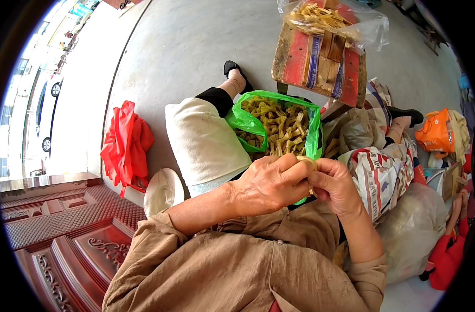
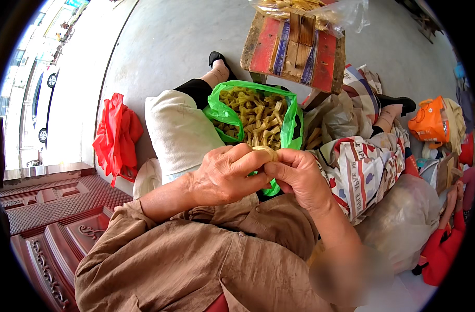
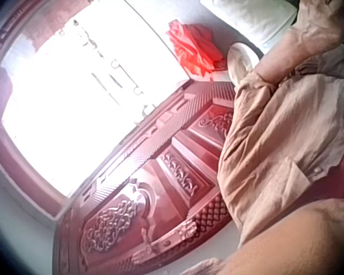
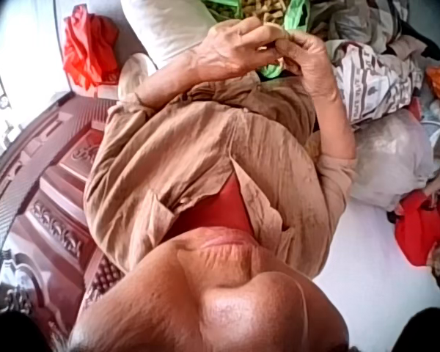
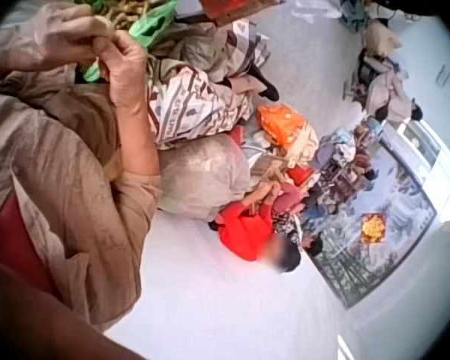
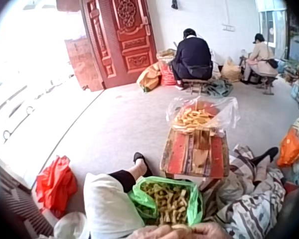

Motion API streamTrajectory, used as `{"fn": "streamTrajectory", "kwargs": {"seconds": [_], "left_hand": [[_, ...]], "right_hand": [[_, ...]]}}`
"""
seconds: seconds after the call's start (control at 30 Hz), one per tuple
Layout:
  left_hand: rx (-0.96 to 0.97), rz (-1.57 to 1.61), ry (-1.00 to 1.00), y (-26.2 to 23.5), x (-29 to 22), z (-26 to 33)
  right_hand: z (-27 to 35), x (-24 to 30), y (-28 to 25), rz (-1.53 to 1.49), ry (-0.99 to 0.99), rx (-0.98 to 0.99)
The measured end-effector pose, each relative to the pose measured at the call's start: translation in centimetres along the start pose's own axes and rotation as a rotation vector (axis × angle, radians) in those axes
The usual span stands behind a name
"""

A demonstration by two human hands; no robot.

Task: The person sits on the floor and sorts through a green plastic bag filled with dried yellow vegetable strips. They pick up individual pieces, inspect them, and tear them into smaller pieces by hand, placing the processed pieces back into the bag.

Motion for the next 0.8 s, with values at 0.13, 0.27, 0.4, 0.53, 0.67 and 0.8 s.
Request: {"fn": "streamTrajectory", "kwargs": {"seconds": [0.13,0.27,0.4,0.53,0.67,0.8], "left_hand": [[-0.394,-0.238,0.037,-0.9,0.3,-0.1],[-0.446,-0.137,-0.152,-1.8,1.3,-0.2],[-0.343,-0.258,-0.102,-1.0,1.4,-0.2],[-0.415,-0.002,-0.343,-0.6,3.2,0.6],[-0.265,-0.123,0.001,-0.6,-0.5,-0.1],[-0.222,-0.042,-0.256,1.0,1.6,0.3]], "right_hand": [[0.2,0.7,0.3,-0.334,-0.102,0.078],[0.7,1.4,0.4,-0.238,-0.109,0.157],[0.1,2.8,0.2,0.024,-0.110,0.073],[-0.4,1.2,-1.8,0.012,-0.162,-0.136],[-0.3,1.6,-1.2,0.027,-0.265,-0.146],[-0.2,2.1,-1.0,0.023,-0.270,-0.051]]}}
Point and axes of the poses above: each hand's wrist, its own z-axis away from the middle knuckle, its own y-axis out of the palm, x = y × z, the point moved 6 cm from there along -z, towards the middle knuckle, and after that the axes turned 4 degrees about -x, right-handed, at the moved point
